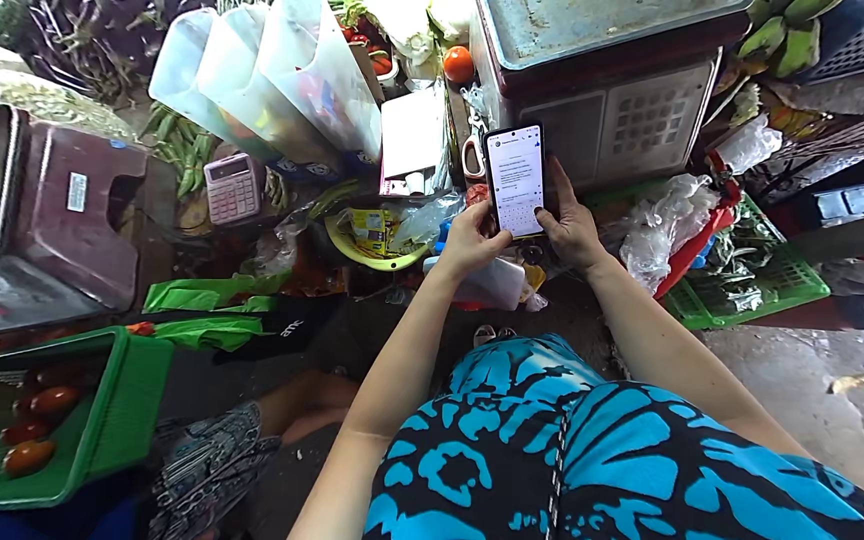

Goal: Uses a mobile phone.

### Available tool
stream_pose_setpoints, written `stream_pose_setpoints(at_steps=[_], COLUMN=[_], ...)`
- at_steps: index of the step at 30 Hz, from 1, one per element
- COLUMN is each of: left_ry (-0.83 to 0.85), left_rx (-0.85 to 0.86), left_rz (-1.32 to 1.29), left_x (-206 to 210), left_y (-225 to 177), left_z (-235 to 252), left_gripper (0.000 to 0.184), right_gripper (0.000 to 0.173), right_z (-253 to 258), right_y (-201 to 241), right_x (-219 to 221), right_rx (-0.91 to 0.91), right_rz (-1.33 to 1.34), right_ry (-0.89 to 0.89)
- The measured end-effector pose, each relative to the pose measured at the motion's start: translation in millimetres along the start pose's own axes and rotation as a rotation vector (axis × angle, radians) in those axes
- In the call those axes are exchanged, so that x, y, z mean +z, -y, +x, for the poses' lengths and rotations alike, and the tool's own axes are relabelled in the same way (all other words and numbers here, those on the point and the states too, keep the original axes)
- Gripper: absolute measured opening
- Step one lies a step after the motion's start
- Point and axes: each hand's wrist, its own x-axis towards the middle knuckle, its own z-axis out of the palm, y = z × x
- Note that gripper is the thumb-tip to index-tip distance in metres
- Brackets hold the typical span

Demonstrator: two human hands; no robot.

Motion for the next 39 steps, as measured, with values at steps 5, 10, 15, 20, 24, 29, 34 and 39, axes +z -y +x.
stream_pose_setpoints(at_steps=[5, 10, 15, 20, 24, 29, 34, 39], left_ry=[-0.002, 0.001, 0.002, 0.002, 0.014, 0.015, 0.014, 0.006], left_rx=[0.014, 0.019, 0.020, 0.012, -0.024, -0.027, -0.027, -0.016], left_rz=[-0.007, -0.003, 0.005, 0.013, 0.006, 0.009, 0.018, 0.013], left_x=[-0.1, -0.1, -0.1, -0.4, -1.6, -1.5, -1.1, -0.8], left_y=[0.6, 2.6, 3.2, 0.4, -1.5, -3.4, -3.6, -3.6], left_z=[0.2, 0.4, 0.9, 0.4, 0.6, -0.9, -1.1, -0.9], left_gripper=[0.036, 0.035, 0.034, 0.032, 0.034, 0.034, 0.033, 0.034], right_gripper=[0.079, 0.081, 0.084, 0.086, 0.087, 0.084, 0.083, 0.083], right_z=[-0.3, -0.1, -0.9, -4.9, -3.1, -3.2, -3.2, -4.8], right_y=[-3.3, -1.3, -2.2, 4.8, 3.3, 3.0, 1.5, 2.9], right_x=[-3.1, -4.0, -5.2, -8.0, -7.5, -8.8, -7.7, -8.8], right_rx=[-0.043, -0.046, -0.056, -0.036, -0.052, -0.061, -0.045, -0.013], right_rz=[0.030, 0.039, 0.009, -0.004, -0.014, -0.017, -0.025, -0.026], right_ry=[0.027, 0.045, 0.048, 0.065, 0.061, 0.059, 0.047, 0.062])
